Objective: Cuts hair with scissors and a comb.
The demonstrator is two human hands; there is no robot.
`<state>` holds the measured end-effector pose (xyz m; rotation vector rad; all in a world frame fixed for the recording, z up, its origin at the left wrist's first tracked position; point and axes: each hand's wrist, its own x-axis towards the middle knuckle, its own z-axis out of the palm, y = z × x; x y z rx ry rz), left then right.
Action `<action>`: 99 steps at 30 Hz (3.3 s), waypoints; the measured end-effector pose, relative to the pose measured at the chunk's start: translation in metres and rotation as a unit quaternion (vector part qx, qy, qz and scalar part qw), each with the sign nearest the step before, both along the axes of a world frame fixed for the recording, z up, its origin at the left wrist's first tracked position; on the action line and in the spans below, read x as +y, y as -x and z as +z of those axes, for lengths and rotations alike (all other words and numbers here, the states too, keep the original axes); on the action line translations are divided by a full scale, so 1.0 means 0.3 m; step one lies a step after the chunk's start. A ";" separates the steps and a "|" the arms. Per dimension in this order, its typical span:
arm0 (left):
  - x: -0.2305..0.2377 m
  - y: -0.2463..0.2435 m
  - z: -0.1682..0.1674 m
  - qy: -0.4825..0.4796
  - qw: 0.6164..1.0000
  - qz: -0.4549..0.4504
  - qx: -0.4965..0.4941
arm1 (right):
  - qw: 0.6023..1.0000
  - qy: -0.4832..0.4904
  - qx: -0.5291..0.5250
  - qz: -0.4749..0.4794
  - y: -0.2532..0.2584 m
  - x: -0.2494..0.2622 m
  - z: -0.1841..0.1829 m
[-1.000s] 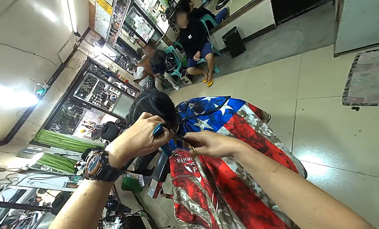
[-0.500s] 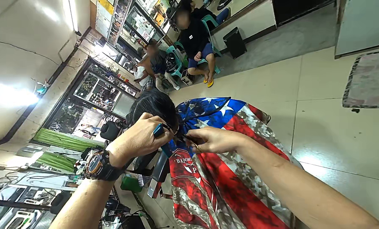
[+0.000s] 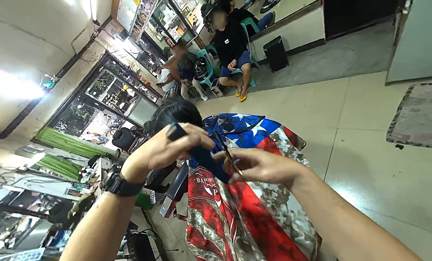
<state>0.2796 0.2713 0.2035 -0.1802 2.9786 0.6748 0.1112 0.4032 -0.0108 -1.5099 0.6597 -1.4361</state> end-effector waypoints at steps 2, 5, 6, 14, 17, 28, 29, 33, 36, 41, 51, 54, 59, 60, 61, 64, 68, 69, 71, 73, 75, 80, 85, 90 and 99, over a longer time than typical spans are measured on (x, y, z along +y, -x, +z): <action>0.011 0.013 0.017 -0.095 0.992 0.005 0.082 | 0.998 0.050 -0.033 0.017 -0.024 0.031 0.022; 0.054 0.017 0.006 -0.141 0.969 0.030 0.203 | 0.995 0.066 -0.034 -0.063 -0.058 0.059 0.099; 0.088 0.012 -0.009 -0.133 0.964 0.049 0.224 | 0.993 0.065 -0.043 -0.091 -0.072 0.060 0.122; 0.040 -0.270 -0.119 -0.090 0.926 0.236 0.281 | 0.974 0.019 -0.033 -0.224 -0.069 0.166 0.050; -0.152 -0.410 -0.102 0.023 0.867 0.388 0.313 | 0.957 -0.074 -0.007 -0.282 -0.049 0.281 -0.106; -0.295 -0.386 -0.397 0.265 0.890 0.265 0.261 | 0.892 -0.236 -0.064 -0.379 -0.073 0.654 -0.461; -0.283 -0.378 -0.440 0.294 0.888 0.250 0.249 | 0.886 -0.247 -0.069 -0.387 -0.079 0.686 -0.480; -0.185 -0.359 -0.587 0.369 0.878 0.236 0.194 | 0.855 -0.282 -0.079 -0.427 -0.098 0.803 -0.548; -0.130 -0.353 -0.591 0.393 0.881 0.196 0.175 | 0.834 -0.330 -0.096 -0.432 -0.108 0.871 -0.562; -0.069 -0.316 -0.495 0.398 0.910 -0.008 0.115 | 0.831 -0.364 -0.127 -0.402 -0.112 0.898 -0.556; -0.262 -0.325 -0.358 0.207 0.887 0.325 0.254 | 0.842 -0.398 -0.128 -0.340 0.049 0.889 -0.602; -0.138 -0.307 -0.463 0.273 0.893 0.309 0.180 | 0.843 -0.414 -0.117 -0.323 0.166 0.898 -0.624; -0.044 -0.210 -0.551 0.393 0.891 0.208 0.091 | 0.840 -0.455 -0.086 -0.281 0.423 0.911 -0.607; -0.029 -0.179 -0.514 0.390 0.893 0.204 0.095 | 0.839 -0.463 -0.078 -0.275 0.479 0.909 -0.607; -0.018 -0.147 -0.458 0.373 0.893 0.228 0.110 | 0.837 -0.471 -0.070 -0.268 0.531 0.905 -0.609; -0.061 -0.052 -0.268 0.309 0.859 0.359 0.195 | 0.836 -0.486 -0.047 -0.252 0.664 0.881 -0.611; -0.105 -0.017 -0.213 0.255 0.832 0.457 0.184 | 0.844 -0.490 -0.026 -0.218 0.774 0.861 -0.599; -0.090 -0.017 -0.237 0.265 0.836 0.453 0.160 | 0.847 -0.489 -0.025 -0.207 0.791 0.860 -0.604; -0.036 -0.006 -0.308 0.333 0.832 0.430 0.111 | 0.847 -0.494 -0.028 -0.194 0.817 0.861 -0.623; 0.029 0.007 -0.392 0.416 0.814 0.398 0.074 | 0.843 -0.504 -0.027 -0.183 0.833 0.853 -0.637; 0.090 0.008 -0.456 0.471 0.801 0.366 0.042 | 0.841 -0.510 -0.020 -0.177 0.843 0.833 -0.652; 0.137 0.023 -0.558 0.446 0.846 0.291 -0.016 | 0.839 -0.516 -0.026 -0.172 0.857 0.738 -0.675; 0.070 -0.063 -0.434 0.408 0.799 0.424 0.127 | 0.846 -0.501 -0.038 -0.178 0.848 0.642 -0.700; -0.004 -0.128 -0.491 0.448 0.795 0.391 0.123 | 0.852 -0.488 -0.028 -0.190 0.838 0.558 -0.686; -0.010 -0.119 -0.641 0.501 0.782 0.362 0.082 | 0.850 -0.486 -0.030 -0.200 0.817 0.464 -0.688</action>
